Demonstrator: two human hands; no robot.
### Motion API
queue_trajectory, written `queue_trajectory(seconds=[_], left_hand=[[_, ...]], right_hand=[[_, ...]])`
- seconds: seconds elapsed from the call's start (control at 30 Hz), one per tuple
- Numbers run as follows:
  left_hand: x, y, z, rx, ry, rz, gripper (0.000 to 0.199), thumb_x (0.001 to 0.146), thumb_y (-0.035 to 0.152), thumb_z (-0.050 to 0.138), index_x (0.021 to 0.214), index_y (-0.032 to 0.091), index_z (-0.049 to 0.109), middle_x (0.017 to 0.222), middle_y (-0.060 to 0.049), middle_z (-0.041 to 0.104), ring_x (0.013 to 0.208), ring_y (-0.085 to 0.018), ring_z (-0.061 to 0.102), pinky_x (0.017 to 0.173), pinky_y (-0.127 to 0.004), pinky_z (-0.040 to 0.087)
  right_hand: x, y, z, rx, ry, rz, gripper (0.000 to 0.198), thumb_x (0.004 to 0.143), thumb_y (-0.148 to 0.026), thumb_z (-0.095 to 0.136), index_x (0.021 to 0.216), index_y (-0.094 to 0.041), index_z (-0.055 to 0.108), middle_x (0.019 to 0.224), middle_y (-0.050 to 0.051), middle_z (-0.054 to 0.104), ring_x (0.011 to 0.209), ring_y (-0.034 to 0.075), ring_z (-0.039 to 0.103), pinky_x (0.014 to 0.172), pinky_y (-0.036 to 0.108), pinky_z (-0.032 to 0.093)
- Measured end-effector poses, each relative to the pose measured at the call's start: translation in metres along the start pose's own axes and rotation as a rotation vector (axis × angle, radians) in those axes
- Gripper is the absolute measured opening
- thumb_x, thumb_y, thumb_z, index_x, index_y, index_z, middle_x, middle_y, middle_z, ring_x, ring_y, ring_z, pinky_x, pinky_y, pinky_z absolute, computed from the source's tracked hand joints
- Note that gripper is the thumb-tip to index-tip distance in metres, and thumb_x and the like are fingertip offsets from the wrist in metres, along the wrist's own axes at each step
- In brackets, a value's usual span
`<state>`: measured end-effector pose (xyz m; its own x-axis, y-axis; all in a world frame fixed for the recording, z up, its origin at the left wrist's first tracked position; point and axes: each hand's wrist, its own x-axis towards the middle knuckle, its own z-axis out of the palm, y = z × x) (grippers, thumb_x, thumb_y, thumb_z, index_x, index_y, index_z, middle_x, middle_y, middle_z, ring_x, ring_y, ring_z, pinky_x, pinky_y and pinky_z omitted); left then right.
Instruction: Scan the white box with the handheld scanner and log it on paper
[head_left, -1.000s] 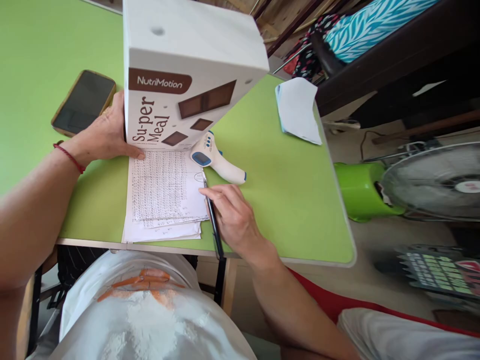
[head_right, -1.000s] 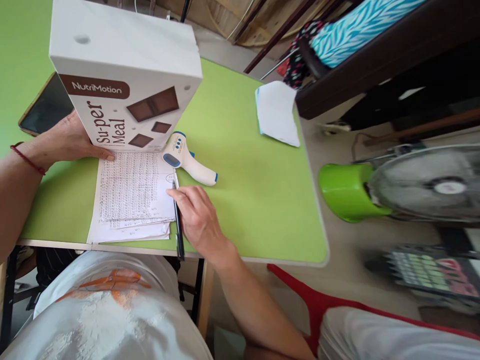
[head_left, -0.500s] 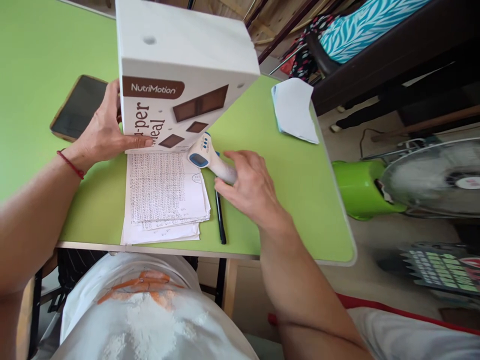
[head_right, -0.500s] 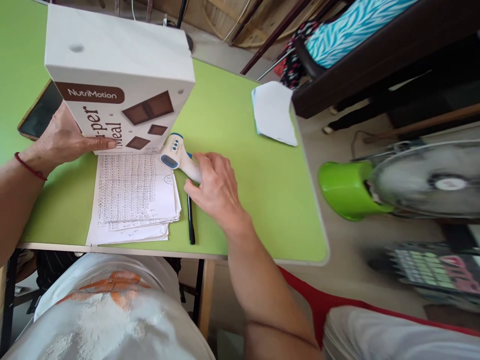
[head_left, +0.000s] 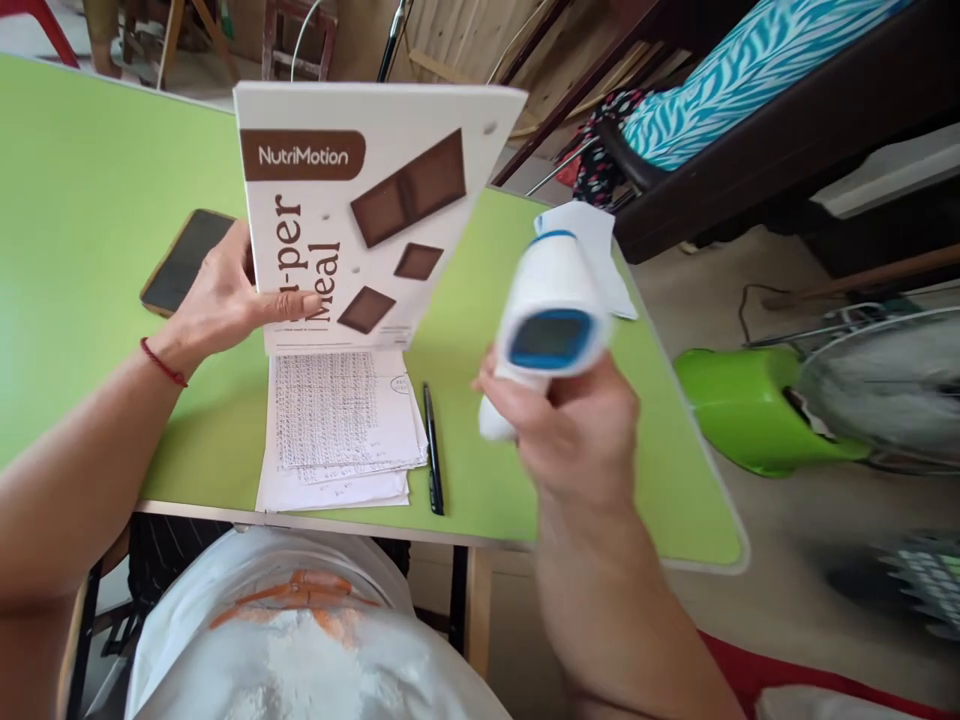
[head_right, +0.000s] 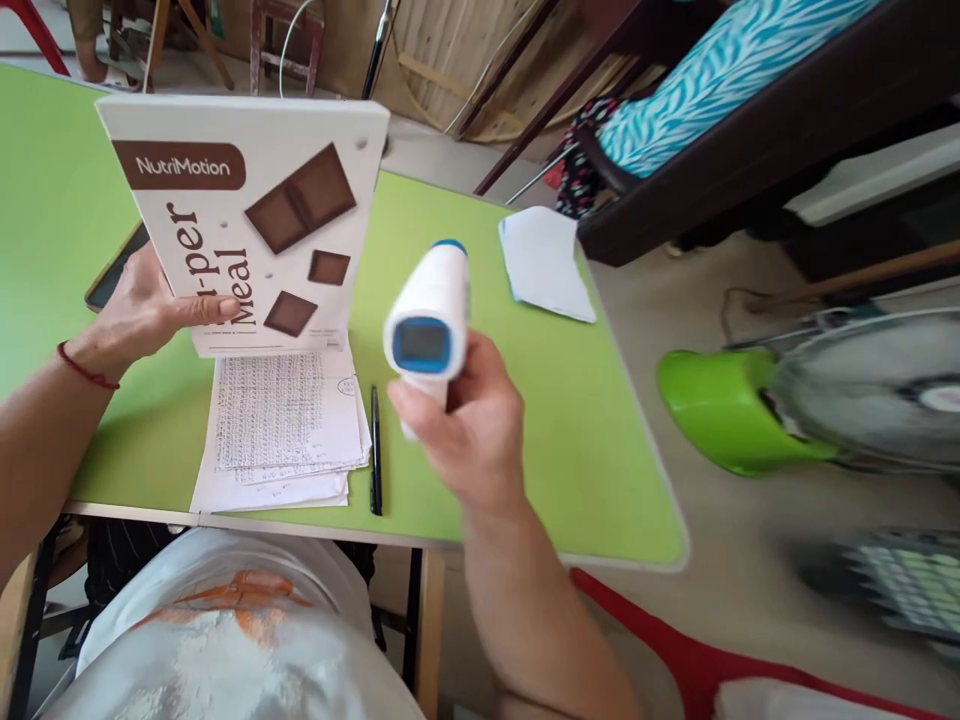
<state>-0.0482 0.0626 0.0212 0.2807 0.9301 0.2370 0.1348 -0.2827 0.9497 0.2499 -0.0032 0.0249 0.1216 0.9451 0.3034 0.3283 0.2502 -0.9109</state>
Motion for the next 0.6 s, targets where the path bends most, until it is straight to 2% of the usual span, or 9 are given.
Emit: queue_trajectory(seconds=[0.07,0.1,0.2,0.3,0.43,0.6], left_hand=[[-0.002,0.011,0.003,-0.053,-0.025,-0.009,0.065,0.066,0.045,0.090,0.118,0.019,0.061,0.115,-0.008,0.071,0.108,-0.035,0.065,0.088,-0.046,0.053],[-0.004,0.016,0.004,-0.057,-0.034,-0.023,0.063,0.065,0.043,0.090,0.115,0.018,0.062,0.112,-0.009,0.072,0.104,-0.035,0.067,0.084,-0.046,0.055],[-0.007,0.028,0.010,-0.049,-0.114,-0.068,0.058,0.066,0.041,0.089,0.110,0.015,0.063,0.106,-0.010,0.073,0.097,-0.034,0.070,0.078,-0.043,0.058],[-0.008,0.030,0.014,-0.060,-0.177,-0.072,0.053,0.067,0.042,0.088,0.106,0.016,0.064,0.102,-0.010,0.074,0.093,-0.032,0.071,0.075,-0.039,0.059],[-0.005,0.024,0.015,-0.069,-0.190,-0.073,0.052,0.067,0.042,0.088,0.105,0.016,0.065,0.100,-0.009,0.074,0.089,-0.030,0.070,0.073,-0.038,0.059],[-0.003,0.020,0.015,-0.098,-0.191,-0.064,0.045,0.067,0.038,0.087,0.100,0.016,0.066,0.099,-0.010,0.073,0.088,-0.030,0.069,0.072,-0.038,0.057]], right_hand=[[-0.023,-0.021,0.006,0.260,-0.200,0.083,0.025,0.072,-0.034,0.068,0.096,-0.026,0.063,0.072,0.000,0.060,0.062,0.017,0.056,0.055,0.034,0.050],[-0.035,-0.028,0.012,0.373,-0.246,0.120,0.027,0.073,-0.036,0.068,0.098,-0.027,0.064,0.070,-0.001,0.060,0.059,0.016,0.054,0.051,0.031,0.047],[-0.065,-0.038,0.036,0.594,-0.265,0.271,0.032,0.070,-0.037,0.073,0.100,-0.027,0.067,0.068,-0.002,0.058,0.056,0.014,0.050,0.048,0.028,0.044],[-0.077,-0.033,0.057,0.630,-0.206,0.376,0.030,0.066,-0.038,0.075,0.093,-0.025,0.068,0.064,-0.002,0.055,0.054,0.012,0.047,0.048,0.028,0.042],[-0.074,-0.024,0.070,0.603,-0.191,0.473,0.032,0.062,-0.039,0.074,0.089,-0.023,0.066,0.065,-0.003,0.055,0.054,0.011,0.045,0.048,0.027,0.040],[-0.073,-0.015,0.076,0.581,-0.162,0.472,0.027,0.064,-0.039,0.071,0.085,-0.023,0.064,0.065,-0.003,0.054,0.054,0.011,0.043,0.048,0.026,0.037]])
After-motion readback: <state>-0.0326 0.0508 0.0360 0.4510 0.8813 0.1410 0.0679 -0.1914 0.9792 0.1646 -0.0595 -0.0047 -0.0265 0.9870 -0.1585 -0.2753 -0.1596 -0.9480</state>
